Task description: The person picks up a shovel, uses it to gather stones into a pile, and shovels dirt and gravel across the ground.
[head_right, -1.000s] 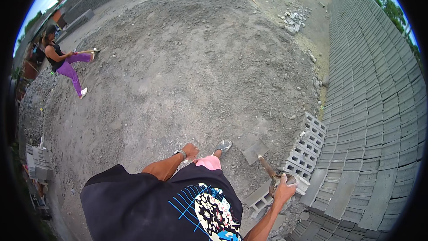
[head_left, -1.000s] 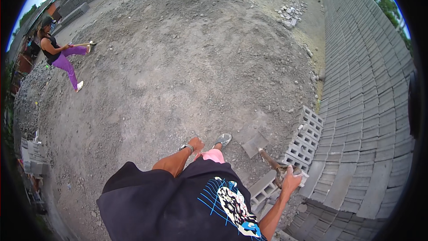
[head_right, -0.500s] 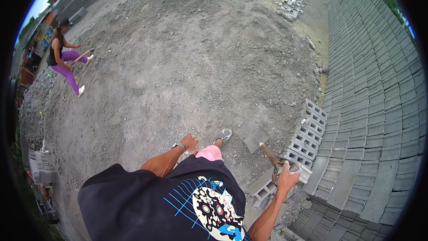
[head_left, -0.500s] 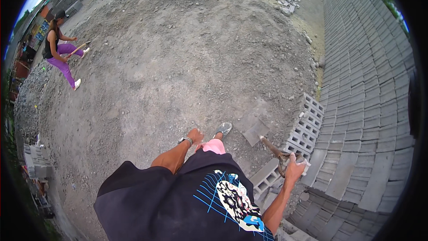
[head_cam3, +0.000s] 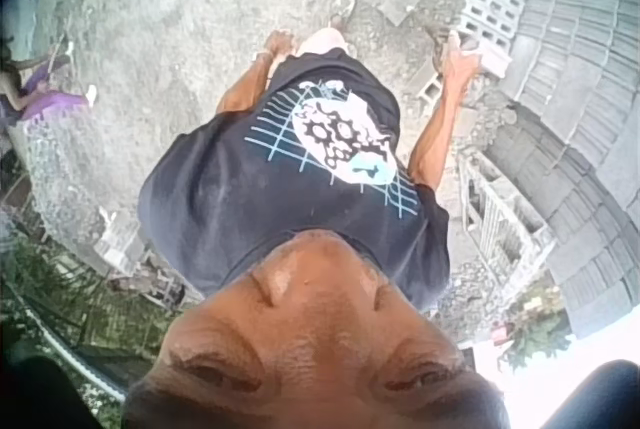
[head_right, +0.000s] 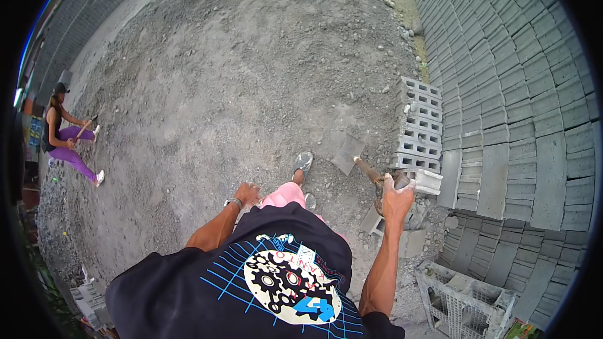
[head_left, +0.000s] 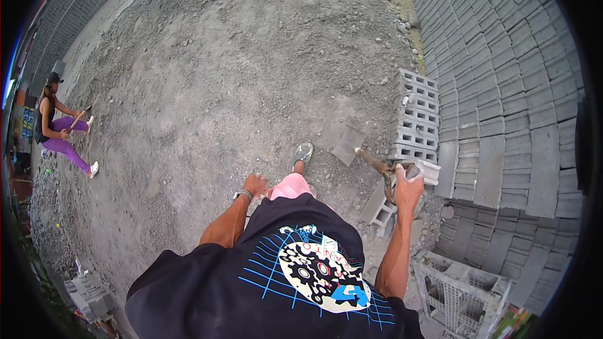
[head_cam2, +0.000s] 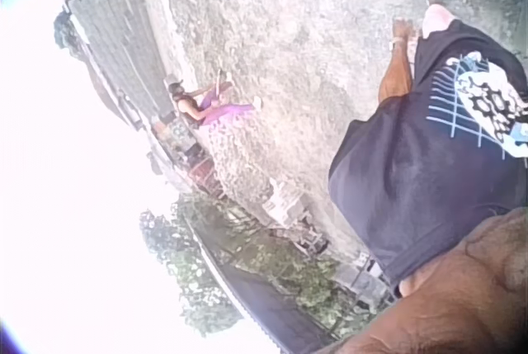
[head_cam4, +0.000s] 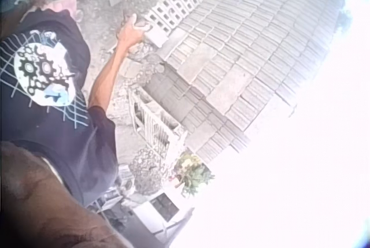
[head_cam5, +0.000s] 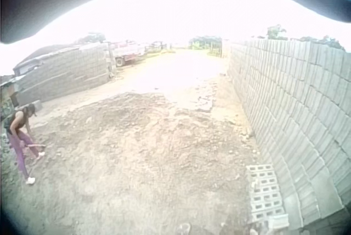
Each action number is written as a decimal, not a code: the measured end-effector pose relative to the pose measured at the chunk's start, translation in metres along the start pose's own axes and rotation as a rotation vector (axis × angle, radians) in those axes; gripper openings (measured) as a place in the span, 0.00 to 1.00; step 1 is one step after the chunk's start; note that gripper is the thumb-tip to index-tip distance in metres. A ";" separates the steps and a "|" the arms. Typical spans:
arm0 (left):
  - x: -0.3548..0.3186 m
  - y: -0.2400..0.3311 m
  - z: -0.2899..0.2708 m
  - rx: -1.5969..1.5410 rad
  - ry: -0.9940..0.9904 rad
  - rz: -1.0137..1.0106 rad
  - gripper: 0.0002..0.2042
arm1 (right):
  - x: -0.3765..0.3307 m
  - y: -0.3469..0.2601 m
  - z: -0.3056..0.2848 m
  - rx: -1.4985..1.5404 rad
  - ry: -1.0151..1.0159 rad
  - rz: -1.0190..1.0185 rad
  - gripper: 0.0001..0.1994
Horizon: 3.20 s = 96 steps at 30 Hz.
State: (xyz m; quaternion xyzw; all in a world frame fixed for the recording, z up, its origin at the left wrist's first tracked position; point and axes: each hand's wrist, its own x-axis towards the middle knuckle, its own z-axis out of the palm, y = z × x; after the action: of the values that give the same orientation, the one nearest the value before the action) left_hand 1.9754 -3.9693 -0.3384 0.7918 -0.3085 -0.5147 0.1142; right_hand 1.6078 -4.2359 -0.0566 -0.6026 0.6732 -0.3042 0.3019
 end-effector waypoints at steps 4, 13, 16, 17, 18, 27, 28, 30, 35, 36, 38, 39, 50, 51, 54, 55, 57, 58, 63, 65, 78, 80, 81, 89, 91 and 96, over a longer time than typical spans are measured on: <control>0.011 -0.020 0.002 0.050 0.066 0.146 0.11 | -0.007 -0.008 -0.001 -0.085 0.099 -0.018 0.24; -0.026 0.047 -0.020 -0.500 -0.006 -0.219 0.12 | -0.005 0.012 -0.005 -0.093 0.076 0.026 0.29; -0.017 0.032 -0.021 -0.521 -0.039 -0.191 0.10 | -0.004 0.017 -0.002 -0.070 0.099 0.025 0.28; -0.013 0.022 -0.023 -0.566 -0.076 -0.200 0.10 | -0.004 0.016 -0.001 -0.075 0.098 0.029 0.29; -0.001 0.007 -0.024 -0.657 -0.114 -0.161 0.10 | -0.006 0.012 -0.004 -0.079 0.108 0.030 0.29; -0.013 0.035 -0.025 -0.495 -0.057 -0.196 0.07 | -0.009 0.012 -0.006 -0.091 0.065 0.092 0.28; -0.005 0.025 -0.024 -0.476 -0.067 -0.196 0.07 | -0.012 0.009 -0.009 -0.089 0.077 0.111 0.28; 0.008 -0.009 -0.025 -0.688 -0.200 -0.155 0.13 | -0.020 -0.009 -0.010 -0.120 0.095 0.069 0.26; 0.018 -0.039 -0.035 0.275 -0.180 0.607 0.09 | -0.051 -0.011 0.006 -0.054 0.038 0.121 0.25; 0.017 -0.034 -0.039 0.466 -0.195 0.733 0.08 | -0.059 -0.010 0.011 -0.076 -0.027 0.135 0.26; 0.008 -0.018 -0.040 0.368 -0.233 0.621 0.09 | -0.073 -0.014 0.022 -0.092 -0.080 0.177 0.27; 0.002 -0.007 -0.038 0.248 -0.270 0.491 0.09 | -0.079 -0.018 0.028 -0.084 -0.100 0.144 0.26; 0.031 0.187 -0.016 -0.222 -0.243 -0.041 0.20 | -0.110 -0.035 0.070 0.047 -0.380 -0.053 0.28; 0.043 0.193 -0.007 -0.263 -0.295 0.028 0.22 | -0.112 -0.036 0.073 0.047 -0.368 -0.027 0.28; 0.086 0.201 0.022 -0.360 -0.535 -0.097 0.27 | -0.100 -0.049 0.071 0.111 -0.477 0.010 0.26; 0.093 0.206 0.035 -0.351 -0.559 -0.106 0.27 | -0.097 -0.049 0.073 0.102 -0.469 0.035 0.26; 0.099 0.227 0.057 -0.684 -0.834 -0.320 0.31 | -0.094 -0.050 0.080 0.190 -0.404 0.022 0.26; 0.099 0.240 0.067 -0.787 -0.926 -0.408 0.32 | -0.094 -0.051 0.084 0.220 -0.382 0.039 0.26; 0.114 0.293 0.099 -0.893 -0.728 -0.493 0.31 | -0.088 -0.057 0.088 0.221 -0.362 0.131 0.24; 0.110 0.301 0.122 -0.830 -0.727 -0.379 0.29 | -0.086 -0.044 0.076 0.247 -0.174 0.125 0.22; 0.099 0.221 0.378 -0.756 -0.483 -0.285 0.10 | -0.362 0.164 -0.117 0.702 0.796 1.115 0.13; 0.094 0.171 0.418 -0.560 -0.458 -0.444 0.07 | -0.420 0.209 -0.091 0.651 0.954 1.447 0.10; 0.075 0.143 0.450 -0.439 -0.417 -0.489 0.06 | -0.449 0.226 -0.084 0.595 0.965 1.546 0.08; 0.021 -0.040 0.586 -0.106 -0.317 -0.620 0.06 | -0.597 0.313 -0.071 0.468 1.026 1.975 0.10; 0.026 -0.048 0.606 -0.119 -0.331 -0.552 0.05 | -0.606 0.338 -0.060 0.507 1.069 1.969 0.10; 0.156 -0.009 0.599 -0.086 -0.360 -0.542 0.06 | -0.507 0.396 0.021 0.699 1.147 2.034 0.12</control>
State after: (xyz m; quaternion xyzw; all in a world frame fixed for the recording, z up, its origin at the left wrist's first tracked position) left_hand 1.4915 -3.9750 -0.7246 0.7357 -0.0796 -0.6708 -0.0501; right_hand 1.4225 -3.6974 -0.3558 0.5351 0.7557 -0.3158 0.2071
